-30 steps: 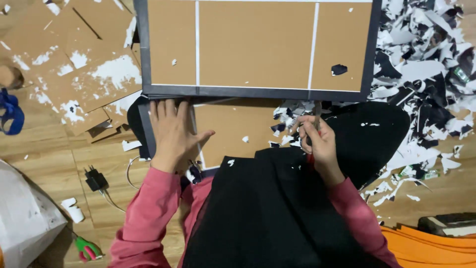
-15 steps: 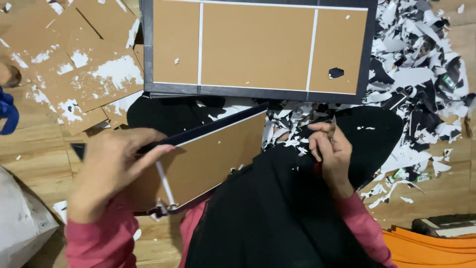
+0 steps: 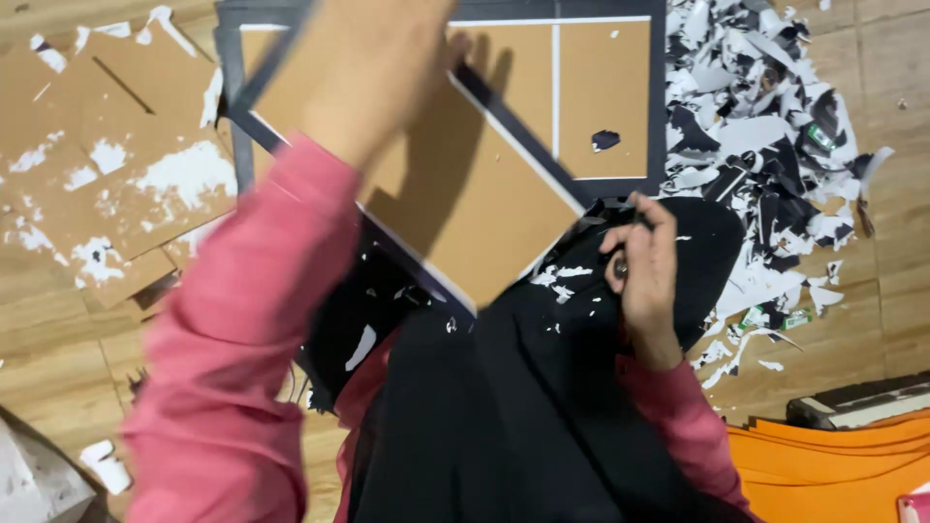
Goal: Trimming the edges of printed cardboard sheets using scissors and a utility knife
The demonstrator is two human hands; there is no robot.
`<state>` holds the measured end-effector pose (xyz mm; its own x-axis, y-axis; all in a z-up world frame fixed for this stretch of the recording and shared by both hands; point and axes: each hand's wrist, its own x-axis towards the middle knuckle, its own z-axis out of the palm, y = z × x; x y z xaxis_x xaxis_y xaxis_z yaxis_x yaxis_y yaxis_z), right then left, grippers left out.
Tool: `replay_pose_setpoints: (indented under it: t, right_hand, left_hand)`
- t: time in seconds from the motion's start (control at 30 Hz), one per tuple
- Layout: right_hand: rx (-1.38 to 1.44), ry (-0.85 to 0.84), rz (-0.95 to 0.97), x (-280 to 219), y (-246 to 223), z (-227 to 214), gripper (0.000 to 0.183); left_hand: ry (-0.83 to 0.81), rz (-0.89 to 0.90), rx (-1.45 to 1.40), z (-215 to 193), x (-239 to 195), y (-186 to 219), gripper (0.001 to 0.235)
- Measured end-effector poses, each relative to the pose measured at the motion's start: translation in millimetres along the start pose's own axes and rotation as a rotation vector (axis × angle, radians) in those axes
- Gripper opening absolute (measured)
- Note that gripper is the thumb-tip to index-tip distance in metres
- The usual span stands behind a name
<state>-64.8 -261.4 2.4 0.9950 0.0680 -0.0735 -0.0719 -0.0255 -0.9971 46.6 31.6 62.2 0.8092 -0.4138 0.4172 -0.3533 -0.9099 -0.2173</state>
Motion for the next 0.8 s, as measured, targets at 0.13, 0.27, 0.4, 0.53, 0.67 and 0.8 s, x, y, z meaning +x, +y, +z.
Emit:
replay_pose_setpoints:
  t: [0.13, 0.27, 0.4, 0.53, 0.67, 0.8]
  right_hand:
    - [-0.302, -0.041, 0.095, -8, 1, -6, 0.042]
    - [-0.715, -0.21, 0.173, -5, 1, -8, 0.052]
    - [-1.064, -0.311, -0.254, -4, 8, -14, 0.055]
    - [-1.092, -0.333, -0.36, 0, 4, -16, 0.049]
    - [-1.241, -0.263, -0.556, 4, 11, -19, 0.041]
    - [-1.353, -0.257, -0.643, 8, 17, -22, 0.038]
  left_hand:
    - [-0.298, -0.492, -0.262, 14, -9, 75, 0.064]
    - [-0.435, -0.562, -0.3, 27, -31, 109, 0.067]
    - [-0.442, -0.516, -0.239, 32, -33, 107, 0.07]
    - [-0.428, -0.508, -0.258, 32, -34, 106, 0.071]
    - [-0.439, -0.499, -0.266, 30, -34, 105, 0.069]
    - [-0.462, -0.5, -0.265, 27, -32, 103, 0.069]
